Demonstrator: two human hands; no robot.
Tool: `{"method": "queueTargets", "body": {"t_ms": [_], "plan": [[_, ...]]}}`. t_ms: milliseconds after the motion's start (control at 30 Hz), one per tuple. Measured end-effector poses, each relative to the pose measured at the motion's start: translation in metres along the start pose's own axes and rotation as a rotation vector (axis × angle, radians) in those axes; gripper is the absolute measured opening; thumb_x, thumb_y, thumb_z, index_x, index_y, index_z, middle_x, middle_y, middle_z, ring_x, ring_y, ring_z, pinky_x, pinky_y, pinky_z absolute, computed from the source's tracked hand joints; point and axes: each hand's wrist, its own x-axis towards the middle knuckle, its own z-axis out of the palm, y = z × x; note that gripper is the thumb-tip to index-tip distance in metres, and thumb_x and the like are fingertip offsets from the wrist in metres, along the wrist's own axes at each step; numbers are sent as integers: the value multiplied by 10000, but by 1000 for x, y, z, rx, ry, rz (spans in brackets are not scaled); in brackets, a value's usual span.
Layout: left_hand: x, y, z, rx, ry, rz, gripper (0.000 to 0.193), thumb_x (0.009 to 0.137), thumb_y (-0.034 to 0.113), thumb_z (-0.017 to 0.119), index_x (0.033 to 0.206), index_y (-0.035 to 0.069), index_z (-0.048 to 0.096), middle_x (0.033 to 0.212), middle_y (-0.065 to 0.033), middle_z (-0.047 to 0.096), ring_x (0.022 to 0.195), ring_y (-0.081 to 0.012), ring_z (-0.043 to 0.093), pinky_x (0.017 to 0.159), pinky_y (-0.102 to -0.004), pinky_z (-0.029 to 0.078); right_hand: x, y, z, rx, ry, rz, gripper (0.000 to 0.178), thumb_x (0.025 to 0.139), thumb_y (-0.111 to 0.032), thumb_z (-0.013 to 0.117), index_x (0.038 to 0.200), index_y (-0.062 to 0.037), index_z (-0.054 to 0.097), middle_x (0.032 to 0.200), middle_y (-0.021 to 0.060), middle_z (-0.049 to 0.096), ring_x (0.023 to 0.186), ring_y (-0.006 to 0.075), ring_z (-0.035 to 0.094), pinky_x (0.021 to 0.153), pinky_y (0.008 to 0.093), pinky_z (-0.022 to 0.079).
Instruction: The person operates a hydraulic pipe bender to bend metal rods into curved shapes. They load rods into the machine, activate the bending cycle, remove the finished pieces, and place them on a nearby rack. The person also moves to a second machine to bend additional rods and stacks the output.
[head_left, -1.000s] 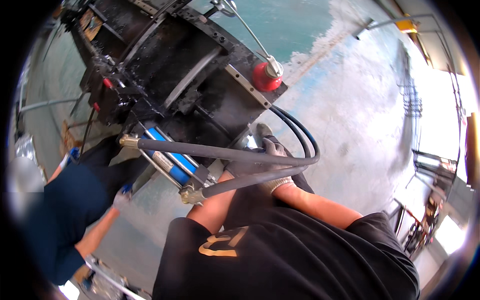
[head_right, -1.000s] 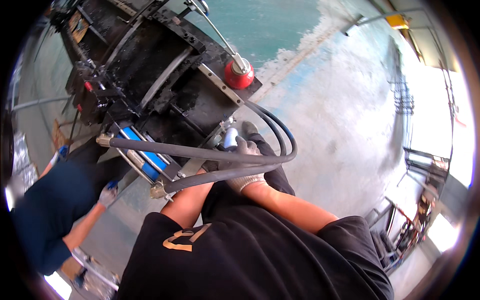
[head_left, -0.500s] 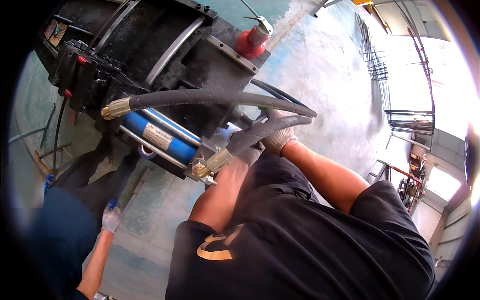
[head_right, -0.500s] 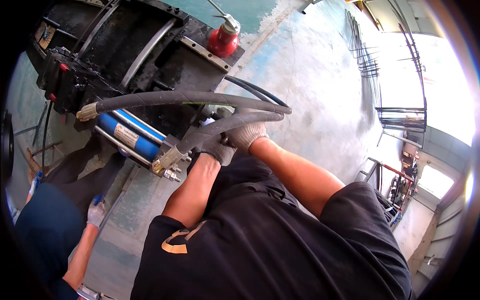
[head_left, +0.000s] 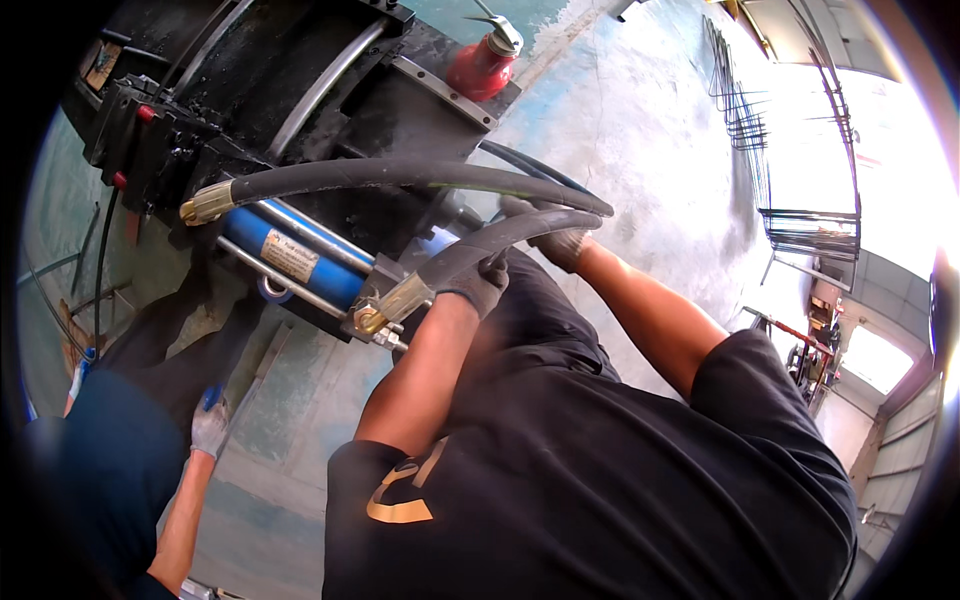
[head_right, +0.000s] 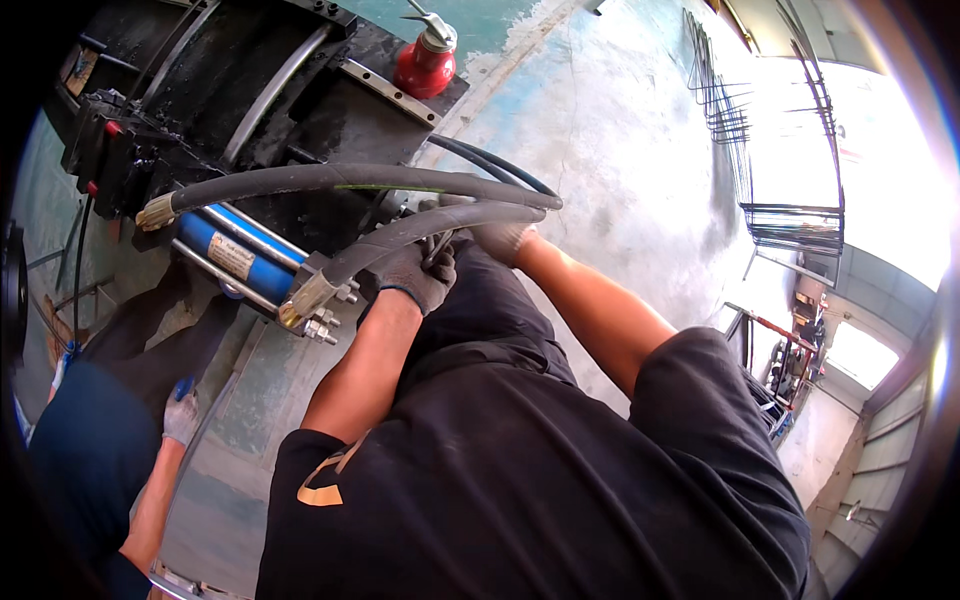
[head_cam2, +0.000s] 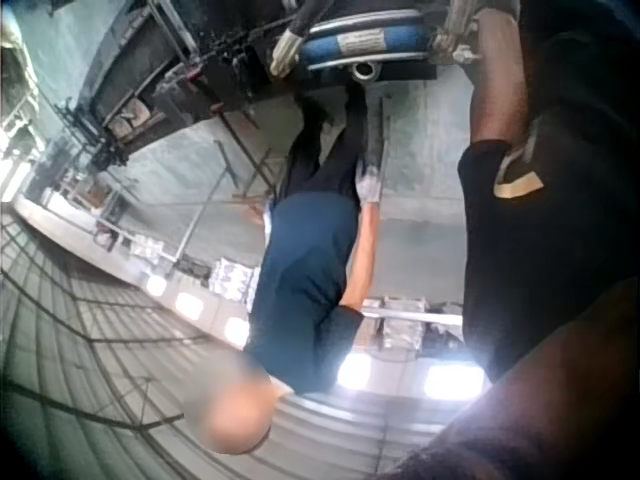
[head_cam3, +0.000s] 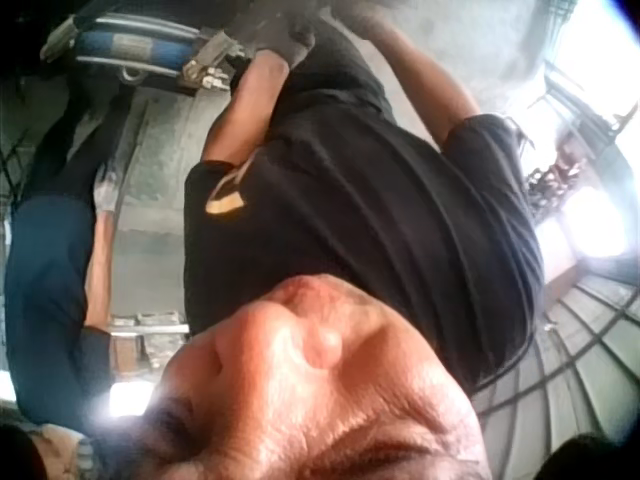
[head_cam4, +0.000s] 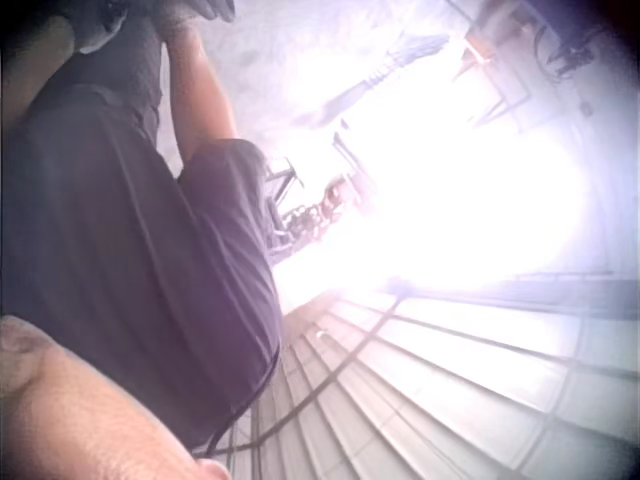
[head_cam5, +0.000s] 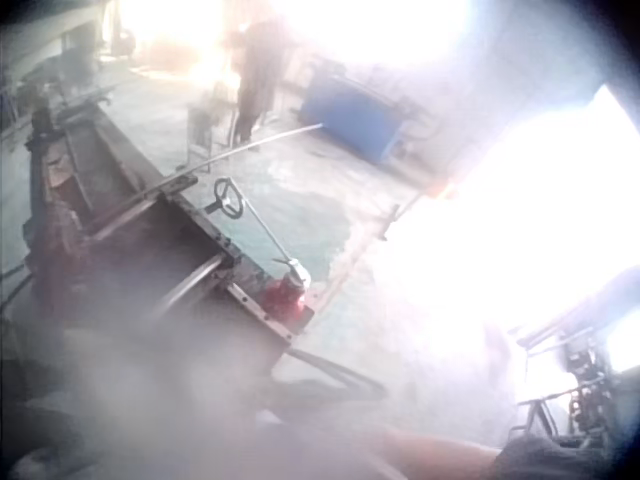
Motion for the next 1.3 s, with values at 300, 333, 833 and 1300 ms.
{"method": "queueTargets", "body": {"t_ms": [300,333,833,1300], "plan": [[-11,4,7,61,63,-30,242,1015,294,554,936,84,644,757,-50,596,573,-112,520,451,-220,345,-50,-7,-24,91,51,171,193,981,-200,619,980,-31,711,917,190,709,898,341,694,784,434,538],[-8,5,3,39,50,-45,240,1012,294,568,929,79,634,754,-46,591,578,-114,519,452,-225,348,-59,-2,-27,98,56,211,195,975,-211,640,984,-31,714,905,186,714,882,337,704,774,425,545],[-13,-2,6,141,-48,47,256,1002,309,546,760,227,522,606,58,440,541,-145,441,492,-296,338,140,-121,-33,-118,188,-219,289,805,-221,725,1074,-118,713,1006,118,684,973,367,665,829,478,552],[50,13,-18,2304,-172,2408,308,983,322,603,1177,95,676,1000,-114,692,852,-267,681,758,-466,557,-18,-113,-19,33,411,233,583,723,-236,837,1233,-39,634,1226,218,652,1129,412,614,964,504,495]]}}
